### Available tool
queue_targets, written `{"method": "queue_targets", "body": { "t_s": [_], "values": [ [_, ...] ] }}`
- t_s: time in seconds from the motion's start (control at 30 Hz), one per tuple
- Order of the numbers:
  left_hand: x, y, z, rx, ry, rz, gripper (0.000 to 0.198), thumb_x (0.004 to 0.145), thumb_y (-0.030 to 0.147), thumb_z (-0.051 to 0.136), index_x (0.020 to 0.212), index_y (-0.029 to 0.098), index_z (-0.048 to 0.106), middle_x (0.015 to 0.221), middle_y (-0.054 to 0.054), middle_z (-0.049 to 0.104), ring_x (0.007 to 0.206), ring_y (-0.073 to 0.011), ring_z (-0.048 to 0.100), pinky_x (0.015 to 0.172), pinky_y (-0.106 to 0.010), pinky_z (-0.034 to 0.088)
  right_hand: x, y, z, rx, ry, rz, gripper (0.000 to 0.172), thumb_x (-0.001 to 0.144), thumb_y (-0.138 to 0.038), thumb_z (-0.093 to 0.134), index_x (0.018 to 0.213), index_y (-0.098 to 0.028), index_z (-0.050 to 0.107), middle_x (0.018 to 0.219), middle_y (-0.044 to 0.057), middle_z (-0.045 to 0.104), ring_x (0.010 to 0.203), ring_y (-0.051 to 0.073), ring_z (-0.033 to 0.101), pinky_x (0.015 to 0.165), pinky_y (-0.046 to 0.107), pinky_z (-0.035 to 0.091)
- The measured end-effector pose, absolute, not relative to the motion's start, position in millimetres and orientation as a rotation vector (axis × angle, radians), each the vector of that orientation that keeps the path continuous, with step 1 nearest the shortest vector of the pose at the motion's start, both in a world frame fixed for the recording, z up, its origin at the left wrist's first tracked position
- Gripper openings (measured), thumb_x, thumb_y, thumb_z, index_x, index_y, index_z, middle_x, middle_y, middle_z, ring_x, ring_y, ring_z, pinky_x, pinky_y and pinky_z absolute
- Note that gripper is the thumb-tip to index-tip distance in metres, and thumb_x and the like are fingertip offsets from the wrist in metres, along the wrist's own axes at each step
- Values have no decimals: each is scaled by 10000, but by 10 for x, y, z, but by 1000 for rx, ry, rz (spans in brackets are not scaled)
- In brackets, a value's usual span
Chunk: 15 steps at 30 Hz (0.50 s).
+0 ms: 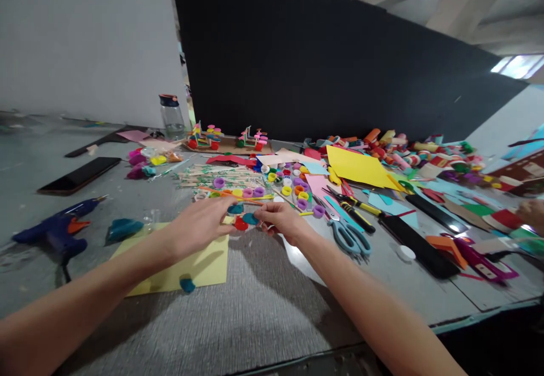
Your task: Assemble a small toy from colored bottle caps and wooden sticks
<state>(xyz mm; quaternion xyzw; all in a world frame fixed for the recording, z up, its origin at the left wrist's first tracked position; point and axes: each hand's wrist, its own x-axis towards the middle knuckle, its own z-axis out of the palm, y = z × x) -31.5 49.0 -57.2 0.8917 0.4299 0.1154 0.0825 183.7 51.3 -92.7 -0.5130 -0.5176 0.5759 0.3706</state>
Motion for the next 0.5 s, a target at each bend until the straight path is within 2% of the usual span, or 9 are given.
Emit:
{"method": "queue_targets", "body": {
  "t_s": [0.17,0.27,0.33,0.4,0.5],
  "values": [
    [-326,472,-456,2668,1299,322,543,876,338,621,1351,103,498,879,-103,717,801,-281,654,674,-358,451,1854,561,-977,-1305,-1334,1495,301,683,-421,778,662,-173,607,542,-24,553,506,83,465,455,221,303],
    [-403,450,-219,2633,1372,415,504,874,350,625,1328,146,544,803,-56,703,706,-236,636,624,-330,429,1874,606,-974,-1305,-1340,1509,272,702,-394,755,654,-177,599,529,-30,533,491,78,442,452,222,287],
    [-487,451,-54,2624,1470,665,503,876,414,624,1317,179,570,882,-54,710,725,-215,640,655,-322,445,1877,637,-964,-1313,-1348,1519,252,712,-374,745,650,-179,599,526,-32,525,479,75,424,447,224,278],
    [-579,490,56,2598,1527,940,484,877,441,622,1293,197,593,1015,-65,711,843,-219,654,745,-326,471,1871,665,-954,-1324,-1358,1522,236,717,-358,746,653,-181,605,525,-33,518,475,75,415,445,226,271],
    [-695,656,42,2547,1416,1035,498,839,463,664,1252,188,622,1173,-80,689,1045,-249,638,892,-346,475,1848,697,-943,-1333,-1365,1522,228,715,-360,756,667,-186,615,528,-33,511,476,76,404,443,229,262]
  ]
}}
